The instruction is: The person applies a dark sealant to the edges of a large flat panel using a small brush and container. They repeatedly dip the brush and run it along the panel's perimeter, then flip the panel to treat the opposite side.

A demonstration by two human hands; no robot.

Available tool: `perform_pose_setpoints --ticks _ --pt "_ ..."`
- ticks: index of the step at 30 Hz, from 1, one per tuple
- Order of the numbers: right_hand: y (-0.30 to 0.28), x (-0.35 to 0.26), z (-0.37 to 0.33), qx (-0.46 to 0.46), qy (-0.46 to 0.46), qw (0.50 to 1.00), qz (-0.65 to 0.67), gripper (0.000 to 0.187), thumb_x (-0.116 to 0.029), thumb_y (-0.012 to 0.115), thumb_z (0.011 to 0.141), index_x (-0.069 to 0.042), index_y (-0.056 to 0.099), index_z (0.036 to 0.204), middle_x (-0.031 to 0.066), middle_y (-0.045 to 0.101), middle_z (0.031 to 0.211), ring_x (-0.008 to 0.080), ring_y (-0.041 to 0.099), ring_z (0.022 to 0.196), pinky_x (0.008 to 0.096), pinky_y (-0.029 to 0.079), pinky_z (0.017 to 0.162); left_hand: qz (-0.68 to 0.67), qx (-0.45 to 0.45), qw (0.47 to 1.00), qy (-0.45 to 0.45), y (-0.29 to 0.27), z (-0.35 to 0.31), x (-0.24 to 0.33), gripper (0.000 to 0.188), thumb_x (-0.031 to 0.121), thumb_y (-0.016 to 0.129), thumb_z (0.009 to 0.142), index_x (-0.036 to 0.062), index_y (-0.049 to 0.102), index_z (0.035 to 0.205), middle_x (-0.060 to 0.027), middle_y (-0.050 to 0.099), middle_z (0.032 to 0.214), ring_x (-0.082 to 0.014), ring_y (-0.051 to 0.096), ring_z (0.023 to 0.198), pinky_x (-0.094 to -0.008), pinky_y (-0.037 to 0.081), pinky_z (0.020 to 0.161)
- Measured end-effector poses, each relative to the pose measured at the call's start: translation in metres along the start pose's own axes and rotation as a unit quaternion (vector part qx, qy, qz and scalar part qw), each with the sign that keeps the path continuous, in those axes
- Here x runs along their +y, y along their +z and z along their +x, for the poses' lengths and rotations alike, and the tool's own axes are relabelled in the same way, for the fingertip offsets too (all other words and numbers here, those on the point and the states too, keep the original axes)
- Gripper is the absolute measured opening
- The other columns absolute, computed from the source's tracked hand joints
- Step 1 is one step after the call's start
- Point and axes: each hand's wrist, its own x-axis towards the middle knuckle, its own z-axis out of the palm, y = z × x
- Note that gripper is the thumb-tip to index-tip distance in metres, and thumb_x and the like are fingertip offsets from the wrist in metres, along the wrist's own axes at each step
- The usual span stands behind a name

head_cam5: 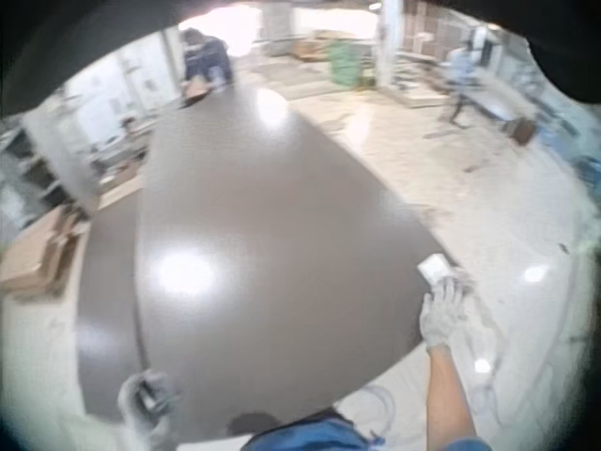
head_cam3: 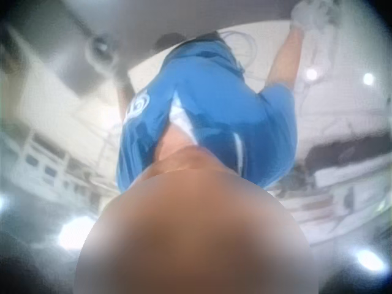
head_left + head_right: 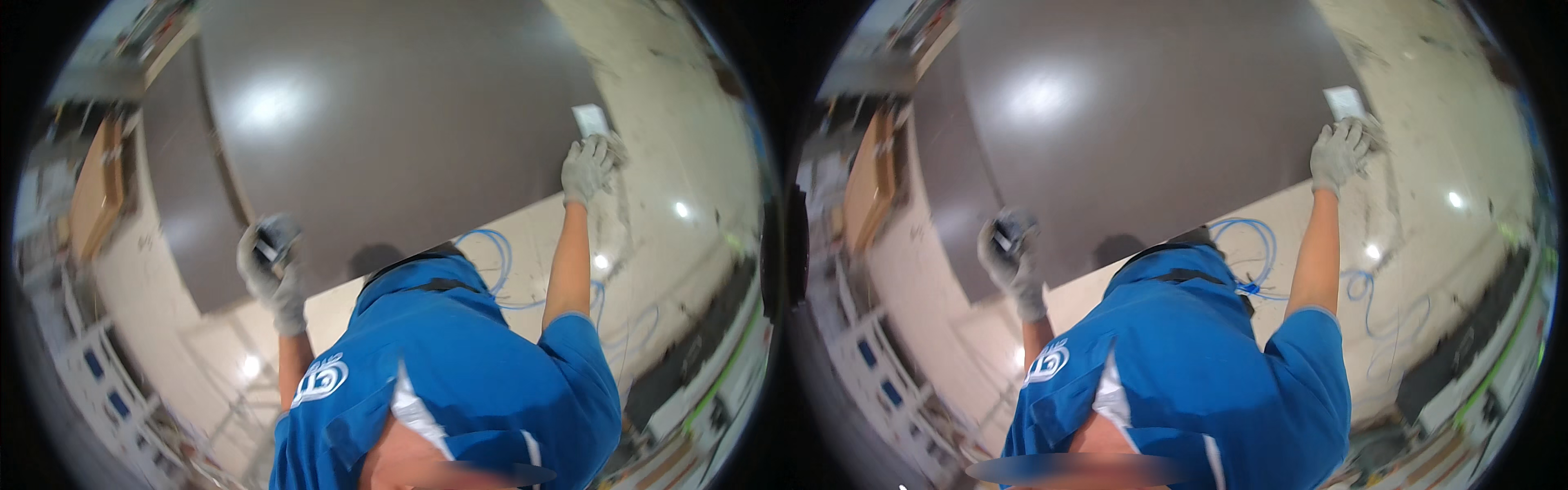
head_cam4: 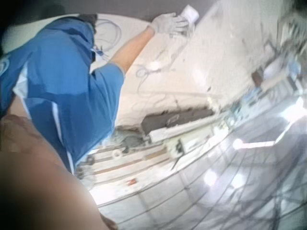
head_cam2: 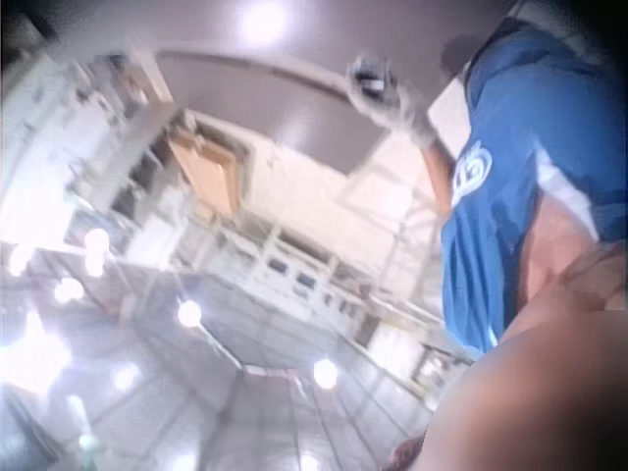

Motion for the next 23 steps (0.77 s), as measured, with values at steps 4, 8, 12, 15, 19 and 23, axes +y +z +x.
perform_pose_setpoints --ticks 4,8,12,15,19,23 --pt "-0.003 -0.088 -0.051 -0.029 -0.227 0.945 0.233 0.037 -0.034 0.056 0.098 -0.014 0.065 0.127 0.0080 0.059 0.137 0.0333 0.050 0.129 0.0496 0.034 0.112 -0.042 0.027 0.998 -0.040 -0.001 -0.010 0.003 0.070 0.000 0.079 0.082 0.0064 0.044 0.142 -0.0100 0.052 0.136 -0.0209 0.053 0.124 -0.0355 0.044 0.107" --pt "0.025 -0.035 0.025 -0.009 -0.196 0.952 0.235 0.036 -0.031 0.055 0.099 -0.011 0.065 0.127 0.0089 0.059 0.137 0.0313 0.050 0.130 0.0453 0.036 0.113 -0.052 0.046 0.996 -0.047 0.003 -0.017 0.002 0.070 -0.005 0.077 0.083 0.0074 0.042 0.143 -0.0078 0.049 0.137 -0.0197 0.051 0.125 -0.0350 0.044 0.107" --pt "0.034 -0.036 0.040 -0.026 -0.125 0.968 0.216 0.035 -0.026 0.052 0.102 -0.005 0.063 0.127 0.0139 0.058 0.138 0.0299 0.049 0.133 0.0414 0.038 0.113 -0.012 0.082 0.994 -0.071 -0.016 -0.037 -0.008 0.072 -0.004 0.077 0.083 0.0086 0.042 0.144 -0.0059 0.049 0.136 -0.0193 0.050 0.125 -0.0350 0.042 0.109" --pt "0.006 -0.121 -0.032 -0.011 -0.294 0.950 0.103 0.037 -0.024 0.048 0.102 -0.008 0.057 0.134 0.0121 0.055 0.139 0.0276 0.052 0.129 0.0429 0.045 0.104 -0.007 0.119 0.989 -0.090 -0.031 -0.052 -0.014 0.073 0.001 0.083 0.080 0.0081 0.045 0.142 -0.0079 0.051 0.135 -0.0192 0.054 0.122 -0.0351 0.044 0.106" --pt "-0.115 -0.257 -0.206 -0.044 -0.572 0.768 0.285 0.047 -0.023 0.050 0.095 -0.005 0.053 0.138 0.0137 0.057 0.136 0.0296 0.052 0.129 0.0529 0.046 0.101 -0.051 0.109 0.987 -0.108 -0.057 -0.054 -0.035 0.073 0.001 0.083 0.079 0.0080 0.045 0.142 -0.0084 0.052 0.135 -0.0201 0.054 0.123 -0.0360 0.043 0.107" --pt "-0.187 -0.291 -0.252 -0.208 -0.628 0.573 0.483 0.054 -0.020 0.049 0.093 0.000 0.047 0.143 0.0172 0.055 0.141 0.0342 0.044 0.140 0.0499 0.027 0.120 -0.039 0.079 0.992 -0.092 -0.093 -0.060 -0.064 0.075 0.004 0.084 0.079 0.0096 0.045 0.142 -0.0085 0.051 0.136 -0.0208 0.053 0.124 -0.0367 0.043 0.109"
